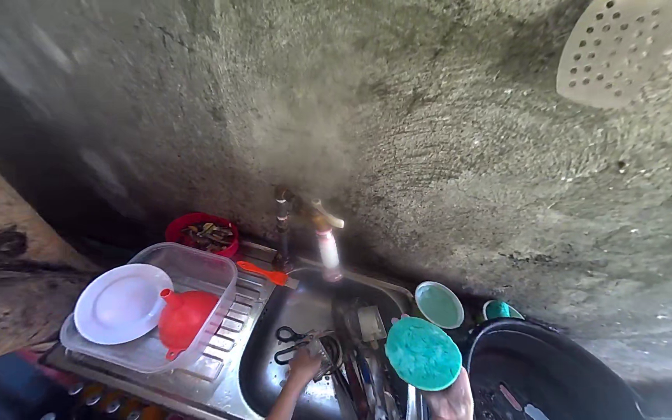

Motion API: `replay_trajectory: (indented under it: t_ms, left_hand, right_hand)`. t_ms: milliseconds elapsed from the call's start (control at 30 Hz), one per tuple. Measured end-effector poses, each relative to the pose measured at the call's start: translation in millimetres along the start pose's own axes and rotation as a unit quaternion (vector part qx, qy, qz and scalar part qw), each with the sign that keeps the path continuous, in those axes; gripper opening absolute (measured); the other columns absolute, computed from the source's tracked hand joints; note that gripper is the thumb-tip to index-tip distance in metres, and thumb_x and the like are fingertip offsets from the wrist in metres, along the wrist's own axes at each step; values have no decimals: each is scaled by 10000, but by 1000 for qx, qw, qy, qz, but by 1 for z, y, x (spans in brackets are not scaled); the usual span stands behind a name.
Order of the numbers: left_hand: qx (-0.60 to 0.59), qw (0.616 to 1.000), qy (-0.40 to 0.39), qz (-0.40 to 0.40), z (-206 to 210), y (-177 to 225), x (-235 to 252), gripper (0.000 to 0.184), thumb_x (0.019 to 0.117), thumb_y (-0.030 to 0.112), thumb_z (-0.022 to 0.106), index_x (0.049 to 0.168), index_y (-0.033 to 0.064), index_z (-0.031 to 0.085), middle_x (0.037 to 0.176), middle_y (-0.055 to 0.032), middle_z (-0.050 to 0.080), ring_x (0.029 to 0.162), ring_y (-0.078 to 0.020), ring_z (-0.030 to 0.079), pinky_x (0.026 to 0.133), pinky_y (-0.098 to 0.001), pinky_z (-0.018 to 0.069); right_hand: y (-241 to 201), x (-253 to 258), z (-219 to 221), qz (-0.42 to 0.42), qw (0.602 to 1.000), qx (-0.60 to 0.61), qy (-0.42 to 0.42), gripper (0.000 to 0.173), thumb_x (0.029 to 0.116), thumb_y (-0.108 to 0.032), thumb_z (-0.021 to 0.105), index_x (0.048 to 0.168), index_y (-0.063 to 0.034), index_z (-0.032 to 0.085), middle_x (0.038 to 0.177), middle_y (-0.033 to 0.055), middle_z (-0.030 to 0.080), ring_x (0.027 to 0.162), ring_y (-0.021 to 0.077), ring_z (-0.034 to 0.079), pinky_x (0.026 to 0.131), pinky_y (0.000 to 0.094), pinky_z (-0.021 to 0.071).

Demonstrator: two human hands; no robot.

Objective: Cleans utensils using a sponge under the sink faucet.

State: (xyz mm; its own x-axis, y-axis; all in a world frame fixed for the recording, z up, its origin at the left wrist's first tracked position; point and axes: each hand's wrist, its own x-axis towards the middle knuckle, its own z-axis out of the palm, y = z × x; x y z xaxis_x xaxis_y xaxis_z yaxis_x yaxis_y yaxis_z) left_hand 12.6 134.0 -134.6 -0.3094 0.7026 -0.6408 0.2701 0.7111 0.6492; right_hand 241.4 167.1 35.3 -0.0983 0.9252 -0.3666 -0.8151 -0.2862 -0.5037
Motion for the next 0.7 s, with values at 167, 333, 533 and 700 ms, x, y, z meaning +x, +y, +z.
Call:
replay_trajectory:
  t_ms: [167,333,533,700]
  left_hand:
    - [-32,991,-123,-45,13,14,-21,489,1061,334,541,1334,-69,588,1332,-280,598,1236,-375,576,1064,-533,429]
    - [-286,935,-99,-186,54,6,-10,445,1119,381,350,1155,18,605,897,-93,563,719,-179,496,684,-353,442]
    - [-444,862,-126,-209,61,10,-9,414,1108,376,366,1243,41,568,1076,-126,627,911,-225,596,821,-400,491]
    - [-427,869,-142,-207,54,8,-6,257,1104,263,398,1145,62,553,919,-71,573,762,-175,564,718,-337,498]
  right_hand:
    - [5,12,-27,80,987,47,-131,439,996,-337,473,1246,-15,637,1279,226,678,1206,351,666,926,481,609]
    - [4,7,-40,84,974,39,-208,440,1010,-365,460,1193,-57,715,1261,190,704,1218,340,663,954,475,590]
    - [1,-5,-53,75,977,98,-172,466,1031,-370,418,1064,-40,746,1130,186,747,1130,340,707,929,492,600]
    - [7,-8,-59,79,977,108,-165,477,1045,-371,394,1033,-32,731,1057,173,753,1053,312,731,910,466,609]
